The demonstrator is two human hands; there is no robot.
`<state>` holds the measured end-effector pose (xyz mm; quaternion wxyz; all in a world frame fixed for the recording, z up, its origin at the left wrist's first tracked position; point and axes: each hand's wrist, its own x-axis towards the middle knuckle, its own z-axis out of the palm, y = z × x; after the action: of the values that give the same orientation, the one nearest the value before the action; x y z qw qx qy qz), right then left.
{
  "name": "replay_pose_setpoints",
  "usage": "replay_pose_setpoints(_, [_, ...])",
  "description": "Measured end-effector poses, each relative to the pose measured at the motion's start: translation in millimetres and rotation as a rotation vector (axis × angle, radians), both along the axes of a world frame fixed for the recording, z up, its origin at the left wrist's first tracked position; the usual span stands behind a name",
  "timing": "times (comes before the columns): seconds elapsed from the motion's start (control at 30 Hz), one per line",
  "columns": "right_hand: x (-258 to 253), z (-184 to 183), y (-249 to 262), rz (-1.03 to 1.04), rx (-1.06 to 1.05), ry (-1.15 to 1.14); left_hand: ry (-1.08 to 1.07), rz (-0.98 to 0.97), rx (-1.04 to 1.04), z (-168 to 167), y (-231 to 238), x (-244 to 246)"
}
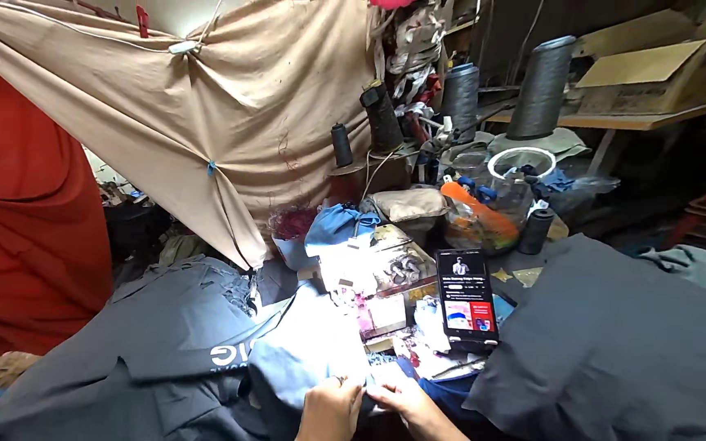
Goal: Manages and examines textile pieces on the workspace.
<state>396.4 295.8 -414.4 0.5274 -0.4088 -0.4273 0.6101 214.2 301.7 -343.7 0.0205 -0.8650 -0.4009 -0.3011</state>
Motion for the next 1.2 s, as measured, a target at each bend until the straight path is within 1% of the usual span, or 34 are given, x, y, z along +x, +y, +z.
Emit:
replay_pose_setpoints(0.07, [-2.4, 12.6, 18.5, -0.041, 0.01, 0.008, 0.004, 0.037, 0.025, 3.8, 19.1, 9.0])
replay_pose_setpoints(0.23, [-9.3, 44.4, 51.8, -0.109, -0.031, 0.005, -0.043, 0.101, -0.062, 22.4, 53.2, 26.4])
replay_pose_setpoints(0.3, [-10.7, 44.3, 56.4, -0.138, -0.021, -0.003, -0.052, 0.129, -0.092, 24.4, 53.7, 29.5])
replay_pose_setpoints(0.43, [-10.2, 38.2, 52.4, -0.146, 0.01, -0.042, -0.101, 0.149, -0.051, 15.2, 50.8, 34.8])
replay_pose_setpoints(0.53, [-11.3, 37.6, 53.1, -0.145, -0.015, -0.067, -0.098, 0.171, -0.052, 15.9, 61.0, 41.9])
replay_pose_setpoints(0.57, [-11.6, 39.1, 54.2, -0.142, -0.025, -0.077, -0.081, 0.196, -0.105, 20.4, 65.9, 45.4])
replay_pose_setpoints(0.67, [-13.2, 44.2, 58.8, -0.14, -0.033, -0.093, 0.025, 0.297, -0.471, 50.2, 82.5, 56.4])
replay_pose_setpoints(0.7, [-13.7, 44.3, 60.1, -0.142, -0.025, -0.094, 0.052, 0.31, -0.534, 57.0, 89.5, 58.2])
replay_pose_setpoints(0.77, [-14.5, 44.6, 61.5, -0.156, -0.022, -0.077, 0.081, 0.285, -0.592, 62.7, 105.9, 52.0])
replay_pose_setpoints(0.83, [-14.4, 43.3, 59.1, -0.169, -0.018, -0.067, 0.106, 0.237, -0.617, 70.5, 114.9, 33.8])
replay_pose_setpoints(0.9, [-12.5, 40.6, 54.4, -0.167, 0.003, -0.077, 0.007, 0.182, -0.654, 84.0, 112.9, 9.2])
replay_pose_setpoints(0.97, [-11.2, 33.6, 50.7, -0.154, 0.036, -0.079, -0.14, 0.074, -0.562, 82.0, 105.9, -10.1])
replay_pose_setpoints(1.0, [-10.2, 31.0, 48.6, -0.139, 0.04, -0.085, -0.165, 0.049, -0.521, 80.1, 97.3, -12.5])
replay_pose_setpoints(1.1, [-8.1, 26.6, 41.6, -0.093, 0.012, -0.113, -0.099, 0.063, -0.436, 64.8, 58.3, -0.9])
replay_pose_setpoints(1.2, [-7.7, 19.4, 32.8, -0.065, 0.038, -0.119, -0.045, 0.079, -0.263, 30.3, 31.1, 12.6])
